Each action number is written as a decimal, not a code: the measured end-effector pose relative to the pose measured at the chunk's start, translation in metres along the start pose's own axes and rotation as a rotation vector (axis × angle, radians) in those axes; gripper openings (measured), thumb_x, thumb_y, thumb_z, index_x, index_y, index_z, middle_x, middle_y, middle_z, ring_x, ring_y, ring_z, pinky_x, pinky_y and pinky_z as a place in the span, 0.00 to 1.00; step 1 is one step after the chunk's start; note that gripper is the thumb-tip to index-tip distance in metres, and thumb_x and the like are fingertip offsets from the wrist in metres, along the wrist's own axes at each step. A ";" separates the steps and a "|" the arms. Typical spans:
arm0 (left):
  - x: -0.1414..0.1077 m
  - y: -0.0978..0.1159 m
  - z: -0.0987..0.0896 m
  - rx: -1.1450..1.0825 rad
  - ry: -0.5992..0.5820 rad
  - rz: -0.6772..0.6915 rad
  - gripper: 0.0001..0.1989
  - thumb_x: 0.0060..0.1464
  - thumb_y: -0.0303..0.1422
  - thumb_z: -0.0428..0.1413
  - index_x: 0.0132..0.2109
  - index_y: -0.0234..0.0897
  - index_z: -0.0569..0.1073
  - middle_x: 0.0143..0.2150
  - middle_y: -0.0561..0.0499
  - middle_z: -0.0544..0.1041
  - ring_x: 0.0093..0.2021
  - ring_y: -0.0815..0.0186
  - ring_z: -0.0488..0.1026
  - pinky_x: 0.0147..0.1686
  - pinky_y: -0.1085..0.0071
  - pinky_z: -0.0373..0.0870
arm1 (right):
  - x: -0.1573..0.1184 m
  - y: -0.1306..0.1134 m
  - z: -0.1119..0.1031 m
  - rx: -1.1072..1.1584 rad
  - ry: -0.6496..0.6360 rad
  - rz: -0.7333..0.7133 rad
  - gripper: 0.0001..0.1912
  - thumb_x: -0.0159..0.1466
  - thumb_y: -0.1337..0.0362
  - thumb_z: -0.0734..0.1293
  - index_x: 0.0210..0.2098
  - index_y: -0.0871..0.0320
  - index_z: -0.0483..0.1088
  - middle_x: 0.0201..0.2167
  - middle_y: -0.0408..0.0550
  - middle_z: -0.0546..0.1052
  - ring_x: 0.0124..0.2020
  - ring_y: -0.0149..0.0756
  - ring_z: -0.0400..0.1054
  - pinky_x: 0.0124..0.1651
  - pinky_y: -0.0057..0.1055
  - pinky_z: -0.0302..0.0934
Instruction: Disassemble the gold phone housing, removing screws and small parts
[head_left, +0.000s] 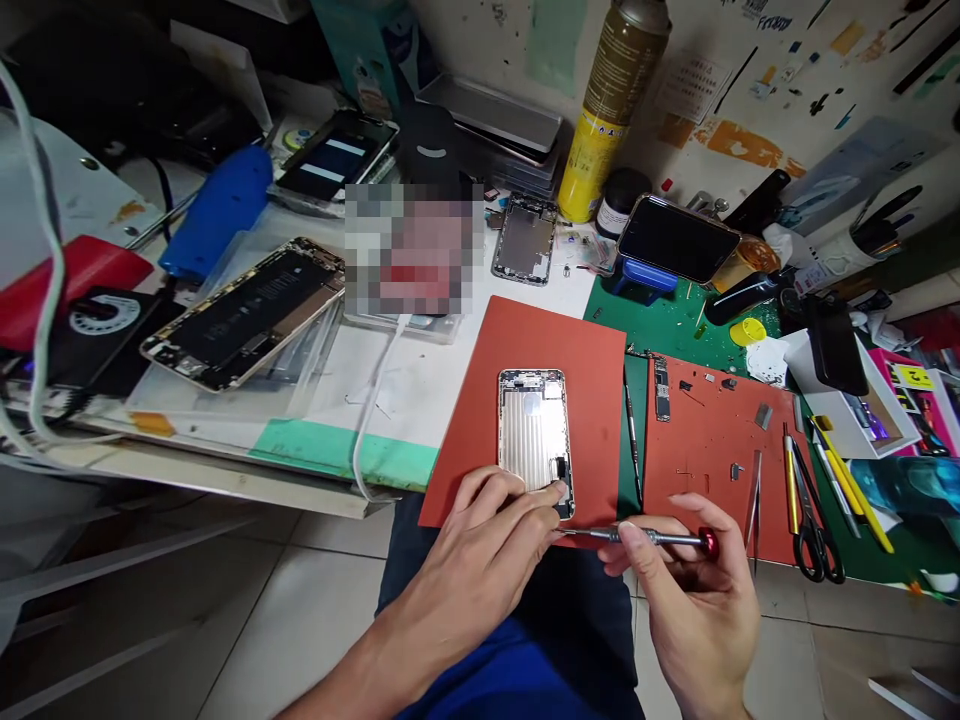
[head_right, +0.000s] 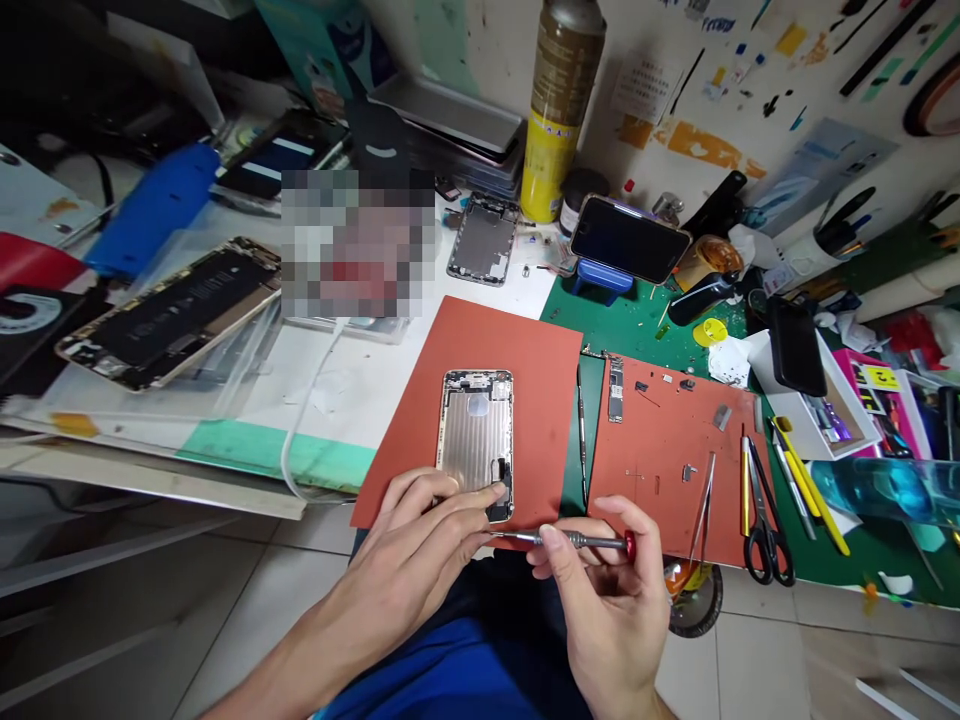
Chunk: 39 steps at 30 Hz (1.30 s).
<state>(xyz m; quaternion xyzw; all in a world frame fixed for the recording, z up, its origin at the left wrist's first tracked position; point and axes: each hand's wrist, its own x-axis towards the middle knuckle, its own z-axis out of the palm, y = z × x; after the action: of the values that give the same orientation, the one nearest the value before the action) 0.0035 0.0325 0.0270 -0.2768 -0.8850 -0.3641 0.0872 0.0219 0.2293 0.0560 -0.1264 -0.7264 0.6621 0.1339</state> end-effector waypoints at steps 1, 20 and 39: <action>0.000 0.000 0.000 -0.003 -0.002 0.000 0.08 0.72 0.22 0.56 0.53 0.37 0.74 0.60 0.49 0.82 0.52 0.59 0.69 0.60 0.56 0.64 | 0.000 0.000 0.000 0.000 -0.002 -0.005 0.20 0.65 0.64 0.80 0.50 0.52 0.68 0.28 0.41 0.86 0.20 0.39 0.80 0.26 0.29 0.80; 0.003 -0.001 -0.002 0.005 0.029 0.014 0.09 0.71 0.21 0.54 0.50 0.38 0.76 0.58 0.51 0.83 0.53 0.59 0.70 0.60 0.58 0.65 | -0.013 0.009 -0.012 -0.202 -0.049 -0.326 0.26 0.64 0.73 0.78 0.58 0.53 0.70 0.39 0.48 0.88 0.33 0.42 0.86 0.38 0.31 0.84; 0.003 -0.001 -0.001 0.002 0.025 -0.001 0.10 0.71 0.23 0.56 0.54 0.39 0.76 0.60 0.51 0.83 0.52 0.58 0.70 0.61 0.56 0.65 | -0.012 0.004 -0.025 -0.482 -0.083 -0.550 0.33 0.63 0.73 0.79 0.65 0.53 0.70 0.43 0.48 0.87 0.34 0.43 0.86 0.39 0.33 0.85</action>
<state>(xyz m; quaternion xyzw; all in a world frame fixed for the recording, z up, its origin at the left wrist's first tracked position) 0.0003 0.0326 0.0280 -0.2717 -0.8844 -0.3666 0.0986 0.0418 0.2483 0.0543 0.0727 -0.8732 0.4157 0.2436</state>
